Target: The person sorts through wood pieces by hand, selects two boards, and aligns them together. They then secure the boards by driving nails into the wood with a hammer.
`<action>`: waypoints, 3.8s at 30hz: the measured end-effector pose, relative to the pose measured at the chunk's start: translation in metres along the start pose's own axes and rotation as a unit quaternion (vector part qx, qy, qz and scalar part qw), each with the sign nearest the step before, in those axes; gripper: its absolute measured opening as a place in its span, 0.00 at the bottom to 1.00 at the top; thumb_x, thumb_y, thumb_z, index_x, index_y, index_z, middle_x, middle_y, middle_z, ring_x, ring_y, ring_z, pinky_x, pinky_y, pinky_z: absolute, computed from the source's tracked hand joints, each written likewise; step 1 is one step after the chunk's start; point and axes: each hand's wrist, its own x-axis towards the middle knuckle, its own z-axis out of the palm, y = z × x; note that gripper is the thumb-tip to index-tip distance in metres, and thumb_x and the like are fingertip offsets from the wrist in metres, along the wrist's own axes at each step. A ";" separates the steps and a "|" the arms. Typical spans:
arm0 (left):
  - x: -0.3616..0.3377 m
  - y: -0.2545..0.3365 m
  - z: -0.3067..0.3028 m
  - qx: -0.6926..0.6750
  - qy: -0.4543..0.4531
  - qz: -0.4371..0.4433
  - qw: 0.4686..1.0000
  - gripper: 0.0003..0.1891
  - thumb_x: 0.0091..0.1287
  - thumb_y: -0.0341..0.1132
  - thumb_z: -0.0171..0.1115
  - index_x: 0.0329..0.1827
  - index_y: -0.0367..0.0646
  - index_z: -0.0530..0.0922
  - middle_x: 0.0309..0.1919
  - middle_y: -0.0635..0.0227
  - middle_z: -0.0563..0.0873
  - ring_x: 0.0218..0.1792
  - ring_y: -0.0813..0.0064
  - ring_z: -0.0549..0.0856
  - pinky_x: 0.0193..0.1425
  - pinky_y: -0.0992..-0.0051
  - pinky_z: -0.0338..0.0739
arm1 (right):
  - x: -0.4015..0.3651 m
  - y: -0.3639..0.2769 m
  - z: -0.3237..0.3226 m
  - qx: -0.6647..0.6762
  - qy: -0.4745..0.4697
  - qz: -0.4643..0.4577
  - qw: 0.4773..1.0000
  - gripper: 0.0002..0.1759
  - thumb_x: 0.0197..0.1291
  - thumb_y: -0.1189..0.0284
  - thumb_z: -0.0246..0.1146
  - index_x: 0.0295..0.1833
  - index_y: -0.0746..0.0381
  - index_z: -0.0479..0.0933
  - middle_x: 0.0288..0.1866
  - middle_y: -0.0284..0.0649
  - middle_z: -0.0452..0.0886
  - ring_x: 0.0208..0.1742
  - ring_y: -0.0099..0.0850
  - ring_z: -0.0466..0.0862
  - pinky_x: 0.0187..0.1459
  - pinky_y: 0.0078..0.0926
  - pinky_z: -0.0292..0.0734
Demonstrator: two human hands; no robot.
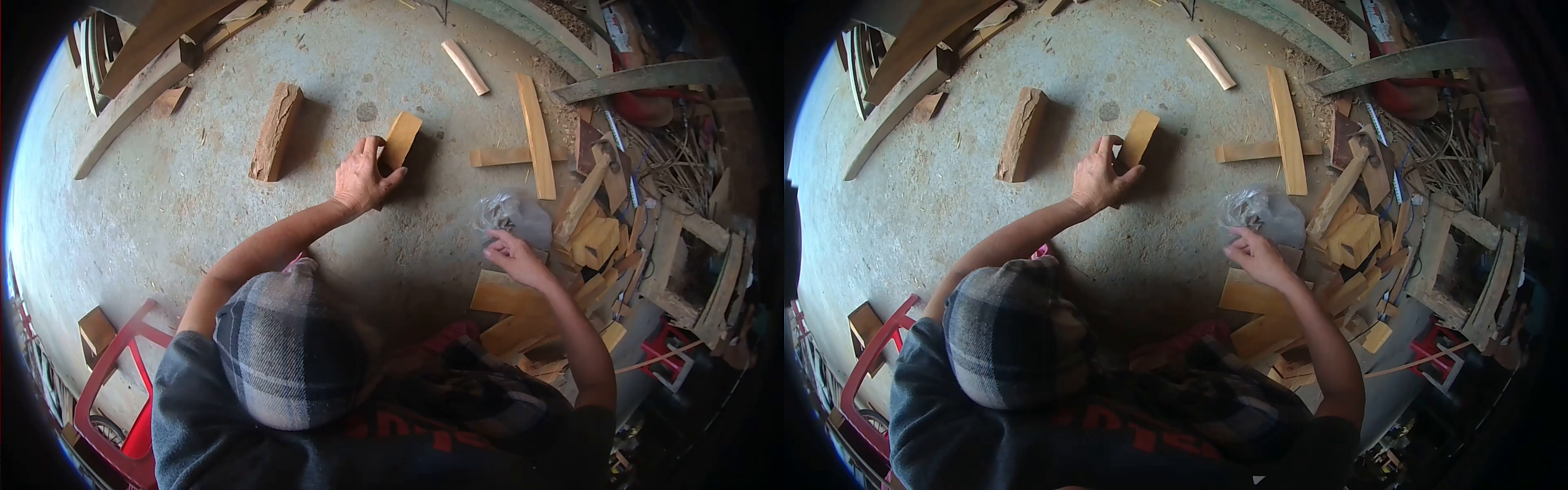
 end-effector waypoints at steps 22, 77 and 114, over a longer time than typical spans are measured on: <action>-0.017 -0.011 0.036 -0.088 -0.015 0.015 0.996 0.34 0.68 0.51 0.60 0.72 0.43 0.61 0.58 0.48 0.68 0.58 0.52 0.71 0.66 0.58 0.65 | -0.141 0.235 0.042 0.036 0.490 0.158 0.856 0.30 0.53 0.58 0.72 0.55 0.66 0.73 0.49 0.51 0.76 0.49 0.43 0.79 0.52 0.37 0.74; 0.053 -0.168 -0.187 -0.436 0.179 -0.154 0.868 0.22 0.74 0.45 0.53 0.55 0.32 0.78 0.43 0.64 0.85 0.43 0.77 0.81 0.51 0.76 0.74 | 0.165 -0.172 0.142 0.013 0.304 -0.071 0.950 0.46 0.52 0.62 0.69 0.67 0.77 0.53 0.54 0.62 0.74 0.54 0.54 0.79 0.56 0.42 0.75; 0.063 -0.139 -0.121 -0.144 0.214 -0.106 0.960 0.17 0.66 0.37 0.59 0.57 0.44 0.81 0.44 0.57 0.78 0.44 0.63 0.82 0.52 0.67 0.77 | 0.194 -0.154 0.117 0.269 0.343 -0.134 0.890 0.23 0.67 0.67 0.62 0.62 0.70 0.72 0.40 0.36 0.80 0.40 0.23 0.78 0.44 0.23 0.74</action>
